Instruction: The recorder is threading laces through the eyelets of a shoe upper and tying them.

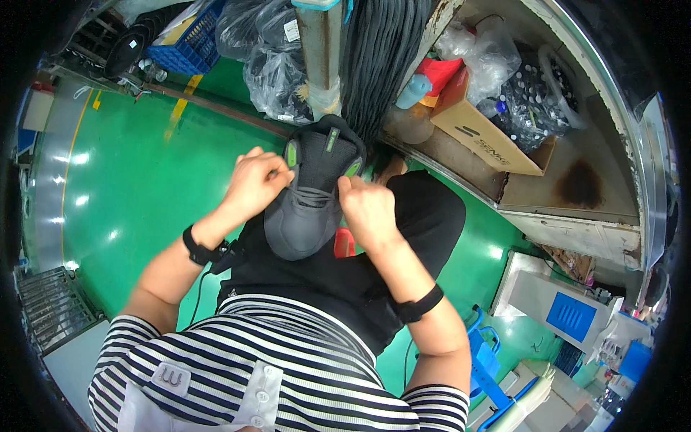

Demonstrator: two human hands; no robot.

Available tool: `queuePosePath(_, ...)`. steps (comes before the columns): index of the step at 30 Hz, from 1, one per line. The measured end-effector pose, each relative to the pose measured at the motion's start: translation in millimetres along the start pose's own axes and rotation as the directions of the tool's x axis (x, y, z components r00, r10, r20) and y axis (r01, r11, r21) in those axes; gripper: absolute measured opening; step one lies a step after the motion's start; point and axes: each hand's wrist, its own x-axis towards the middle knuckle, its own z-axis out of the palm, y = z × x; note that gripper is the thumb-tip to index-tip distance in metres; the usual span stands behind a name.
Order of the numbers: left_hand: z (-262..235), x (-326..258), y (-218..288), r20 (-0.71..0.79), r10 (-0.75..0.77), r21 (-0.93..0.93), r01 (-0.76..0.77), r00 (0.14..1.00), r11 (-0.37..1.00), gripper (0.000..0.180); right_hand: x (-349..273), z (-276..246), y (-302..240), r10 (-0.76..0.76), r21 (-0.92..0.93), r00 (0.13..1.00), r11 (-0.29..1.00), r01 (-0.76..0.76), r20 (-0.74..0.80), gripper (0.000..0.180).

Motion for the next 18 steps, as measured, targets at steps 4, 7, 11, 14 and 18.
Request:
queuePosePath(4,-6,12,-3,0.249,-0.071,-0.204,0.124,0.966,0.971,0.017,9,-16,19,-0.231,0.123,0.973,0.965,0.231,-0.012,0.013)
queuePosePath(7,-22,16,-6,0.078,0.428,0.303,-0.430,0.901,0.850,0.031,16,-32,27,-0.180,0.065,0.983,0.982,0.178,0.029,0.029)
queuePosePath(11,-37,45,-11,0.144,0.763,0.247,-0.769,0.630,0.589,0.039,39,-40,37,-0.479,0.130,0.873,0.875,0.466,0.090,0.030)
queuePosePath(14,-41,67,-20,0.422,0.687,0.084,-0.780,0.592,0.621,0.030,49,-36,45,-0.488,0.173,0.861,0.869,0.464,0.140,0.023)
queuePosePath(18,-30,67,-32,0.582,0.464,-0.177,-0.453,0.667,0.874,0.014,41,-22,43,-0.317,0.308,0.944,0.911,0.274,0.097,0.019)
